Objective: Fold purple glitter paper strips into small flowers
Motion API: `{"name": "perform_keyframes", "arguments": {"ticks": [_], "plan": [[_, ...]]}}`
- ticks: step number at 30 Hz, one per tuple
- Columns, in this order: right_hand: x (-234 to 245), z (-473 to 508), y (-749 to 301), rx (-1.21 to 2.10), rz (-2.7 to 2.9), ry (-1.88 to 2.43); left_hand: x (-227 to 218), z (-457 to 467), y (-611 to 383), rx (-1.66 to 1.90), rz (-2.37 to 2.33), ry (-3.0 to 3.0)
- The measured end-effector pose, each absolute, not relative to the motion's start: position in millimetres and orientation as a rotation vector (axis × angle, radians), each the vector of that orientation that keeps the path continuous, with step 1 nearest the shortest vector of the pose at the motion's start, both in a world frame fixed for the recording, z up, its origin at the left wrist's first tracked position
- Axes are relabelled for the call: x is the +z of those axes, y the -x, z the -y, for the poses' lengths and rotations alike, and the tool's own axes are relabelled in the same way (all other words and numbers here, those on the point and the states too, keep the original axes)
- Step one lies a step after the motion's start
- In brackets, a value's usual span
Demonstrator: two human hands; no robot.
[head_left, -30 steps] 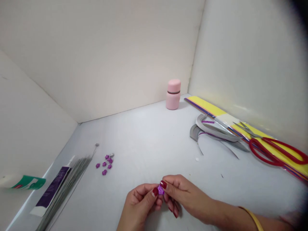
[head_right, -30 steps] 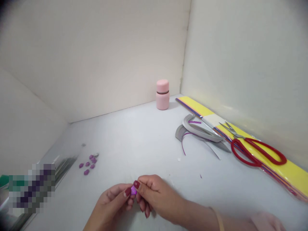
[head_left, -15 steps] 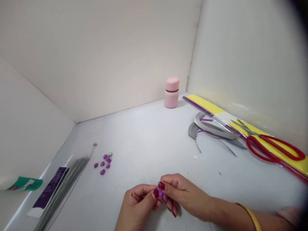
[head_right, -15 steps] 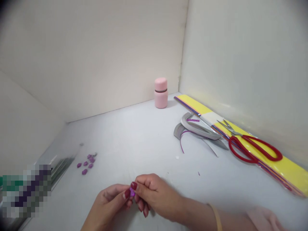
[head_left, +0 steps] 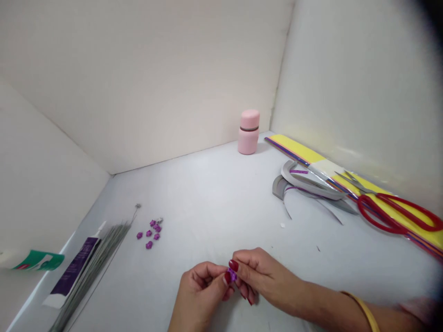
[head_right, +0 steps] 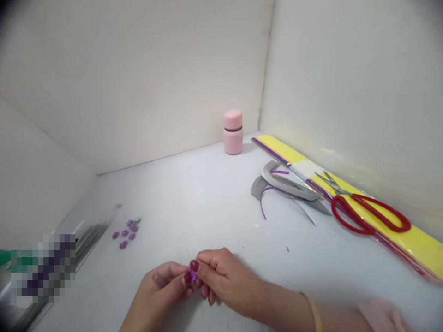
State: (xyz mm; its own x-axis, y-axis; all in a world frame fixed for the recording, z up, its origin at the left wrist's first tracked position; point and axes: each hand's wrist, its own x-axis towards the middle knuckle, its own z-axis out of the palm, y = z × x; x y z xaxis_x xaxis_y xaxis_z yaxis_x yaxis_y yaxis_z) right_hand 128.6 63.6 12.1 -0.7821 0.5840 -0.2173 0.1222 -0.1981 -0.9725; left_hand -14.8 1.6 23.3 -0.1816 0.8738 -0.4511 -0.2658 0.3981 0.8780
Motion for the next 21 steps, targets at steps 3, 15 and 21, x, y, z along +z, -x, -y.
{"name": "perform_keyframes", "arguments": {"ticks": [3,15,21], "plan": [[14.1,-65.0,-129.5,2.092,1.734,0.795,20.4,-1.4,17.1,1.114,-1.371,-0.594],[19.5,-67.9,-126.3,2.113,1.636,0.802,20.8,-1.7,18.9,1.142,-1.185,-0.384],[16.2,-66.7,-126.1,2.113,1.617,0.824,20.6,-0.2,15.8,1.168,-1.269,-0.439]]}}
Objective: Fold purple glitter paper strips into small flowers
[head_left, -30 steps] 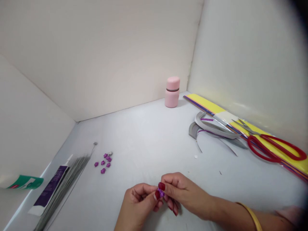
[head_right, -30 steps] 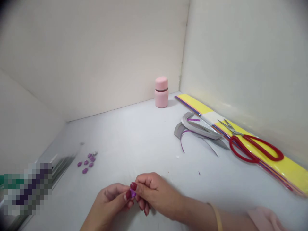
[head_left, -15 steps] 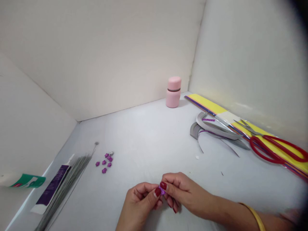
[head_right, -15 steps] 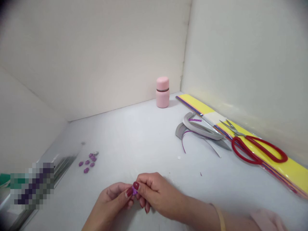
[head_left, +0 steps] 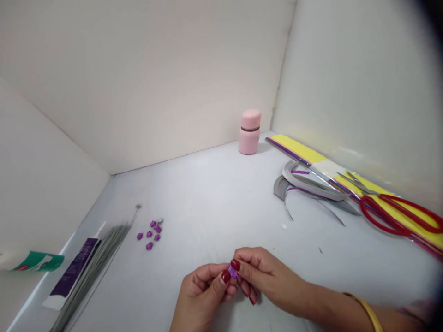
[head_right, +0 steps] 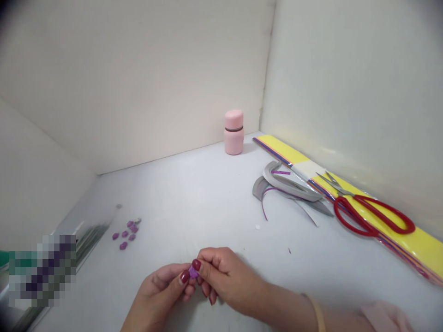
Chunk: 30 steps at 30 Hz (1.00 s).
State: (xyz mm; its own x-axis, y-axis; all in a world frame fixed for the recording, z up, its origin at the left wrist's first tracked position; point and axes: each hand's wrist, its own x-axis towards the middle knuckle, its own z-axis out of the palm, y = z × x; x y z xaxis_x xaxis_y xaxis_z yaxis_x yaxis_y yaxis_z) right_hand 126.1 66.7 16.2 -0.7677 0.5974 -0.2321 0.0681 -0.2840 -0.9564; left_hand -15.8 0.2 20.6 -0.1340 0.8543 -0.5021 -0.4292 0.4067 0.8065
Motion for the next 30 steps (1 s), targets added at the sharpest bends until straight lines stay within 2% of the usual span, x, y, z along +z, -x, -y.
{"name": "perform_keyframes", "arguments": {"ticks": [9,12,16,18,20,26,30], "plan": [[12,-65,-128,2.052,1.731,0.824,27,0,13,1.178,-1.286,-0.469],[14,-64,-131,1.822,1.966,0.825,29,1,12,1.172,-1.346,-0.527],[23,-63,-135,1.319,2.314,0.751,29,4,11,1.179,-1.434,-0.685],[25,-64,-135,1.198,2.384,0.738,29,6,10,1.193,-1.460,-0.761],[24,-64,-134,1.273,2.337,0.778,27,8,9,1.188,-1.482,-0.817],[18,-62,-127,2.031,1.678,0.848,12,12,7,1.381,-1.454,-1.185],[17,-59,-126,2.107,1.574,0.790,1,15,7,1.530,-1.481,-1.333]]}}
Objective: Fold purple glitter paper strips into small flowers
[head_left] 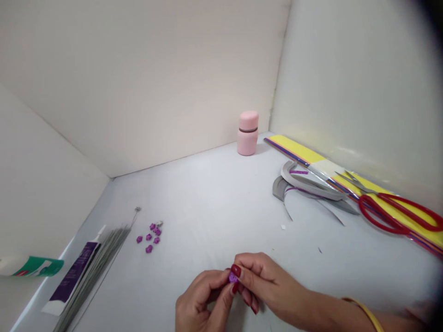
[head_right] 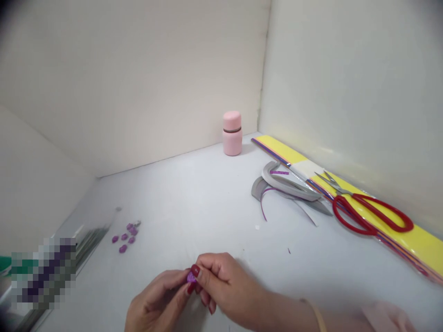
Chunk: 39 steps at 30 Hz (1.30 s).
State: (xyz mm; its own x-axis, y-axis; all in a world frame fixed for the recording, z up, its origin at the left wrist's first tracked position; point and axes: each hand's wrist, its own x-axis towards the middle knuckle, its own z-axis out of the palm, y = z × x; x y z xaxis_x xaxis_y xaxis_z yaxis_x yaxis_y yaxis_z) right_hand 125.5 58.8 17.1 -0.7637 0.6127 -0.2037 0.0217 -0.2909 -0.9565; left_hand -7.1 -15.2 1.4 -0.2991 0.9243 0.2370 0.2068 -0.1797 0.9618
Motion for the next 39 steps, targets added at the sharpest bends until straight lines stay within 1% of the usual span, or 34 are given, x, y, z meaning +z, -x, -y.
{"name": "perform_keyframes", "arguments": {"ticks": [5,10,16,19,23,26,29,35,39], "plan": [[22,-55,-127,2.139,1.574,0.782,2,14,9,1.591,-1.479,-1.488],[22,-53,-127,2.035,1.659,0.821,1,13,8,1.578,-1.480,-1.565],[17,-54,-126,2.102,1.558,0.767,1,14,6,1.625,-1.594,-1.587],[17,-57,-126,2.110,1.550,0.770,5,13,8,1.557,-1.532,-1.557],[17,-62,-128,2.235,1.518,0.721,8,12,13,1.454,-1.418,-1.448],[18,-61,-127,2.274,1.454,0.706,6,11,15,1.413,-1.410,-1.511],[19,-57,-126,2.225,1.427,0.741,4,12,13,1.401,-1.468,-1.537],[20,-52,-128,2.071,1.595,0.837,3,16,6,1.412,-1.627,-1.683],[20,-52,-129,2.042,1.602,0.838,1,16,6,1.455,-1.621,-1.731]]}}
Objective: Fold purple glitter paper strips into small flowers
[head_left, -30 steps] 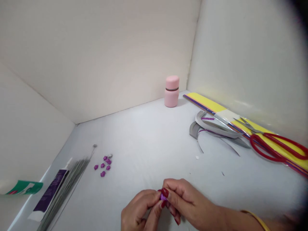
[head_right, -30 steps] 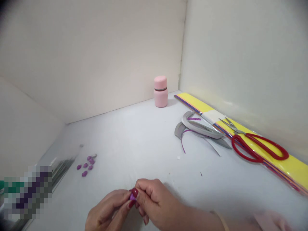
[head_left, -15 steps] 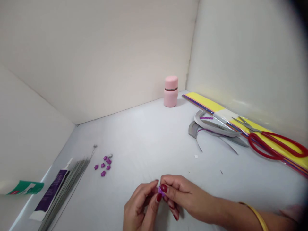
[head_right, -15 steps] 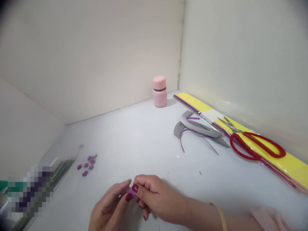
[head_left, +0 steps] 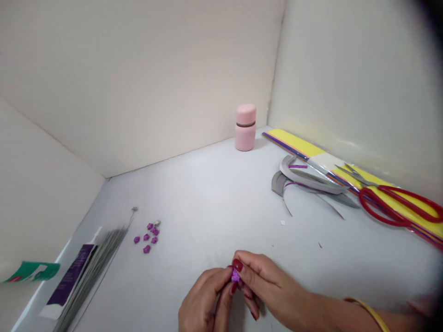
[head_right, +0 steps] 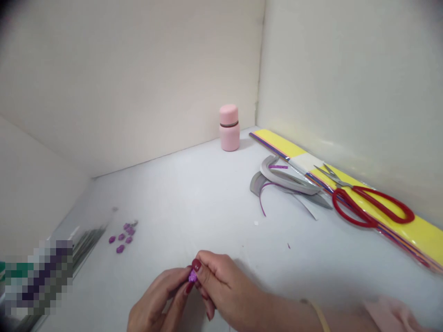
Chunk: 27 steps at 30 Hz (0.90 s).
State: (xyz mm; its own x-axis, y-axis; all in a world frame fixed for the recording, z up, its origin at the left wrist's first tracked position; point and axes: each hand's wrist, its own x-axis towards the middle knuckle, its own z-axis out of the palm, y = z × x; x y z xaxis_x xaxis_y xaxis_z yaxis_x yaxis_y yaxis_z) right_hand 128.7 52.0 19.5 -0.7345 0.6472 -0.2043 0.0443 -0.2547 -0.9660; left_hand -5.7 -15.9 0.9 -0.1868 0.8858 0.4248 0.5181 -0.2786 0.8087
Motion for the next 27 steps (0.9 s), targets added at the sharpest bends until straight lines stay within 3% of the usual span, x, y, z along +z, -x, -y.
{"name": "perform_keyframes", "arguments": {"ticks": [16,22,27], "plan": [[26,-56,-133,1.605,2.138,0.916,2,14,0,1.620,-1.525,-1.391],[30,-57,-131,1.702,2.071,0.897,4,13,0,1.556,-1.442,-1.151],[27,-57,-128,1.936,1.817,0.890,5,13,1,1.576,-1.429,-1.315]]}}
